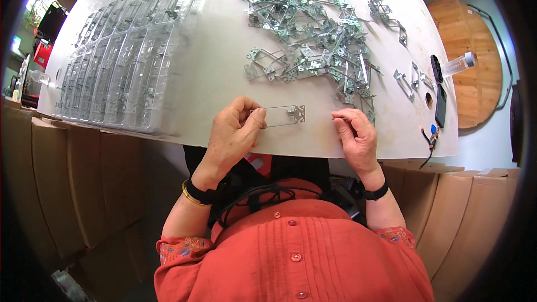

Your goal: The person assembles small metal hardware components by hand at a white workbench. They pick up individual metal brackets and clear plastic strips, fit them together, and place the finished units into a clear plastic organizer tray. The process is repeated continuously throughout the video.

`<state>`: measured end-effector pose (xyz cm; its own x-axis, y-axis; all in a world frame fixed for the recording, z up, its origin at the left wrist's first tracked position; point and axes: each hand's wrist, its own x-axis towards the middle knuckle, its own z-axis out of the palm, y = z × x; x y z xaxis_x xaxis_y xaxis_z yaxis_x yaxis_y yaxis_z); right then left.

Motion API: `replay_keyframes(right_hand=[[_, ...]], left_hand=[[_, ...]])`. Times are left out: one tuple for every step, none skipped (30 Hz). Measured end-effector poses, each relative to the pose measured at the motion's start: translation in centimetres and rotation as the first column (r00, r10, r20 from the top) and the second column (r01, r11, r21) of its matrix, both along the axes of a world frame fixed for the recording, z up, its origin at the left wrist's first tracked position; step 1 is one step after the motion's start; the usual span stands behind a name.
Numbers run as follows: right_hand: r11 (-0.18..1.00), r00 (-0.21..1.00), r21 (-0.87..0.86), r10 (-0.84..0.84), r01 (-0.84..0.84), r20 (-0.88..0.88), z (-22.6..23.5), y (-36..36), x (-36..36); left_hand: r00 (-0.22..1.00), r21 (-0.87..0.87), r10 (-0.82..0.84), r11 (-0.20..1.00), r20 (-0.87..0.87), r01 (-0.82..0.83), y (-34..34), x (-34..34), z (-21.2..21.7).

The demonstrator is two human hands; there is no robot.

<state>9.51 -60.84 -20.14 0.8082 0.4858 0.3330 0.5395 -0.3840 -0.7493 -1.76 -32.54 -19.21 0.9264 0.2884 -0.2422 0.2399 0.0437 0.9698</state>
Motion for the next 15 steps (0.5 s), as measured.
replay_keyframes(right_hand=[[1.000, 0.998, 0.002, -0.007, 0.007, -0.060, 0.0, 0.0, -0.2], [1.000, 0.996, 0.010, 0.000, 0.001, -0.089, 0.1, 0.2, -0.4], [1.000, 0.994, 0.022, 0.007, -0.004, -0.114, 0.2, 0.7, -0.7], [0.999, 0.990, 0.034, 0.015, -0.010, -0.138, 0.3, 1.1, -1.0], [0.999, 0.988, 0.034, 0.013, -0.008, -0.152, 0.4, 1.4, -1.3], [0.999, 0.986, 0.039, 0.015, -0.009, -0.164, 0.4, 1.9, -1.5], [0.999, 0.984, 0.044, 0.018, -0.011, -0.176, 0.4, 2.2, -1.6], [0.999, 0.987, 0.036, 0.033, -0.028, -0.157, 0.4, 2.4, -1.6], [0.999, 0.989, 0.029, 0.049, -0.046, -0.139, 0.2, 2.6, -1.6], [0.998, 0.990, 0.020, 0.065, -0.063, -0.122, 0.2, 2.8, -1.5], [0.997, 0.991, 0.020, 0.074, -0.073, -0.113, 0.2, 3.0, -1.5], [0.997, 0.991, 0.020, 0.083, -0.081, -0.104, 0.2, 3.2, -1.5], [0.996, 0.991, 0.019, 0.091, -0.090, -0.095, 0.2, 3.4, -1.5], [0.995, 0.992, 0.009, 0.099, -0.098, -0.074, 0.2, 3.6, -1.5], [0.994, 0.993, -0.001, 0.106, -0.106, -0.052, 0.3, 3.7, -1.4]], left_hand=[[0.999, -0.036, 0.006, 0.999, -0.032, -0.008, 0.0, 0.0, 0.0], [0.999, -0.051, 0.023, 0.998, -0.027, -0.024, 0.0, 0.0, -0.3], [0.999, -0.064, 0.039, 0.997, -0.018, -0.040, 0.2, 0.1, -0.4], [0.998, -0.077, 0.056, 0.995, -0.009, -0.057, 0.3, 0.1, -0.6], [0.999, -0.080, 0.053, 0.995, 0.007, -0.052, 0.3, 0.1, -0.7], [0.998, -0.079, 0.053, 0.996, 0.025, -0.050, 0.5, 0.1, -0.7], [0.998, -0.077, 0.053, 0.996, 0.044, -0.049, 0.6, 0.0, -0.7], [0.997, -0.075, 0.052, 0.996, 0.060, -0.047, 0.6, 0.0, -0.7], [0.996, -0.073, 0.052, 0.996, 0.075, -0.046, 0.5, -0.1, -0.8], [0.995, -0.071, 0.052, 0.996, 0.090, -0.045, 0.4, -0.2, -0.8], [0.995, -0.082, 0.051, 0.996, 0.090, -0.044, 0.5, -0.2, -0.7], [0.995, -0.094, 0.051, 0.995, 0.091, -0.042, 0.5, -0.2, -0.6], [0.995, -0.106, 0.050, 0.994, 0.092, -0.040, 0.6, -0.2, -0.6], [0.993, -0.106, 0.050, 0.994, 0.103, -0.039, 0.5, -0.2, -0.7], [0.992, -0.106, 0.049, 0.994, 0.114, -0.037, 0.5, -0.2, -1.0]])
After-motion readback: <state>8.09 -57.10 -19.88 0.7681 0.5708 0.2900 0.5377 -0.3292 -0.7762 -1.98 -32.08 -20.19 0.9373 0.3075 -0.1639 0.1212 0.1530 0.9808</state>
